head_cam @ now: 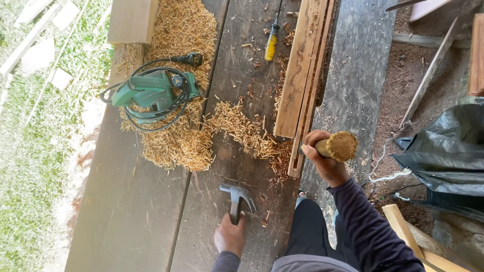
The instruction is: Chisel a groove into a wooden board using a chisel and a hammer.
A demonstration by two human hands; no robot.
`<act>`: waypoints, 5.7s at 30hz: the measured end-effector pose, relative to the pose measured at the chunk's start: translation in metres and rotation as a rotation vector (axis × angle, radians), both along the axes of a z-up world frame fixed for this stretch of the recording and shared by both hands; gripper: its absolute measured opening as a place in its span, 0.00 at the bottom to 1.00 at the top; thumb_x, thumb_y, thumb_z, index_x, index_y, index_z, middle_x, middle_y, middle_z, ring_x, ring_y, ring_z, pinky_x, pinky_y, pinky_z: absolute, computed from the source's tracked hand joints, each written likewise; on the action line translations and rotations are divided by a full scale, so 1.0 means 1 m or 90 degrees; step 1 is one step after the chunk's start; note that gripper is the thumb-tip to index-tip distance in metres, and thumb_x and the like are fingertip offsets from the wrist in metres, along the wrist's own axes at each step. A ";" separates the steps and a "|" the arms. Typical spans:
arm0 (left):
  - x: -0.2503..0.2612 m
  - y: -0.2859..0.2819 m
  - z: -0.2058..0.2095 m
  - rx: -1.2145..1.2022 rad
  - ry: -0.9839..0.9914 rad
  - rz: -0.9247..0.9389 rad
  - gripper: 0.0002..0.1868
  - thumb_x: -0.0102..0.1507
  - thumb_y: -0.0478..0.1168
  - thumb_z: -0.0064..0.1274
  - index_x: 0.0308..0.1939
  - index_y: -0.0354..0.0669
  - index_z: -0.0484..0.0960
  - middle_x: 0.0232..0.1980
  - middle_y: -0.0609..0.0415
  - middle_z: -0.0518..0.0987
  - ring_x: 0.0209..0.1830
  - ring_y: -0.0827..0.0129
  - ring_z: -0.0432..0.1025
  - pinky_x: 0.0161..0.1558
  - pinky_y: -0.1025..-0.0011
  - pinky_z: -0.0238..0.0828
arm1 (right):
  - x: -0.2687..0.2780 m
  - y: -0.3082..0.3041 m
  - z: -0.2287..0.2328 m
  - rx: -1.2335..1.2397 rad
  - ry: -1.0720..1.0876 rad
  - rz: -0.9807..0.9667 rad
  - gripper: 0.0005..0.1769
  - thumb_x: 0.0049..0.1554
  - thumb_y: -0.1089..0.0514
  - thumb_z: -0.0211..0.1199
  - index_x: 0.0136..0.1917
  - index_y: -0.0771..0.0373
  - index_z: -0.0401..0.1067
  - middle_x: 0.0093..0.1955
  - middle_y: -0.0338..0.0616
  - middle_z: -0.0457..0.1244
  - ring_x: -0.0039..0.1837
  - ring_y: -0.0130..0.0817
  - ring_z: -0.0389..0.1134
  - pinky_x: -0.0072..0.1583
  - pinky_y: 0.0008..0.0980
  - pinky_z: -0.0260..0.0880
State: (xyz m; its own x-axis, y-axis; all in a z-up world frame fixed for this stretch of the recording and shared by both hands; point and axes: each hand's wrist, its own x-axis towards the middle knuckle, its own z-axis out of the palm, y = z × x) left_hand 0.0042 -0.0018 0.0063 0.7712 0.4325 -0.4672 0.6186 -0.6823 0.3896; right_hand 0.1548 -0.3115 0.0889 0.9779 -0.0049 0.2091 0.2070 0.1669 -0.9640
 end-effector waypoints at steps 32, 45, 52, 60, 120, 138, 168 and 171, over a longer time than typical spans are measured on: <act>-0.004 0.003 -0.021 0.075 -0.041 -0.013 0.27 0.58 0.66 0.54 0.35 0.44 0.83 0.35 0.41 0.84 0.38 0.45 0.80 0.43 0.52 0.73 | -0.032 -0.040 0.023 -0.019 0.000 -0.055 0.05 0.55 0.68 0.62 0.45 0.63 0.75 0.50 0.42 0.70 0.66 0.40 0.72 0.68 0.43 0.73; -0.005 0.003 -0.021 0.081 -0.027 -0.025 0.29 0.58 0.69 0.53 0.34 0.46 0.80 0.34 0.40 0.84 0.39 0.40 0.78 0.42 0.47 0.73 | -0.024 -0.032 0.045 -0.093 0.008 -0.038 0.02 0.57 0.65 0.64 0.45 0.62 0.75 0.50 0.42 0.70 0.64 0.38 0.72 0.70 0.43 0.71; -0.005 0.004 -0.019 0.071 -0.046 -0.041 0.30 0.58 0.69 0.52 0.33 0.44 0.80 0.33 0.39 0.84 0.38 0.40 0.79 0.42 0.48 0.73 | -0.021 -0.029 0.049 -0.112 0.024 -0.027 0.02 0.58 0.64 0.66 0.46 0.62 0.75 0.51 0.42 0.70 0.65 0.38 0.71 0.70 0.43 0.70; -0.001 0.000 -0.003 0.042 -0.015 -0.026 0.30 0.59 0.69 0.52 0.33 0.44 0.80 0.32 0.40 0.84 0.37 0.42 0.80 0.41 0.49 0.76 | -0.020 -0.025 0.048 -0.107 0.039 -0.030 0.03 0.57 0.66 0.65 0.46 0.62 0.75 0.51 0.42 0.70 0.65 0.39 0.71 0.69 0.42 0.71; 0.149 -0.108 0.303 -0.064 -0.522 -0.732 0.14 0.59 0.48 0.61 0.35 0.43 0.77 0.28 0.51 0.80 0.23 0.60 0.77 0.28 0.62 0.74 | -0.007 -0.002 0.026 0.013 -0.020 0.029 0.13 0.58 0.62 0.68 0.55 0.62 0.69 0.51 0.37 0.68 0.51 0.22 0.69 0.53 0.23 0.72; 0.151 -0.106 0.297 0.018 -0.364 -0.739 0.20 0.59 0.55 0.62 0.35 0.42 0.79 0.27 0.45 0.81 0.25 0.52 0.78 0.29 0.56 0.74 | -0.012 0.003 0.016 -0.052 -0.064 0.034 0.14 0.58 0.62 0.70 0.56 0.62 0.71 0.53 0.38 0.68 0.54 0.25 0.70 0.55 0.26 0.73; 0.149 -0.098 0.291 -0.052 -0.320 -0.640 0.16 0.57 0.51 0.61 0.35 0.43 0.81 0.27 0.45 0.81 0.28 0.52 0.79 0.34 0.55 0.75 | -0.023 -0.024 0.008 -0.227 0.252 -0.049 0.10 0.57 0.53 0.68 0.47 0.60 0.74 0.33 0.33 0.63 0.33 0.24 0.62 0.32 0.31 0.62; 0.146 -0.096 0.296 -0.064 -0.327 -0.627 0.13 0.58 0.50 0.60 0.35 0.45 0.82 0.25 0.46 0.81 0.26 0.53 0.79 0.34 0.56 0.75 | -0.019 -0.025 -0.007 -0.241 0.218 -0.048 0.10 0.58 0.53 0.68 0.46 0.60 0.74 0.34 0.33 0.63 0.34 0.22 0.63 0.33 0.30 0.64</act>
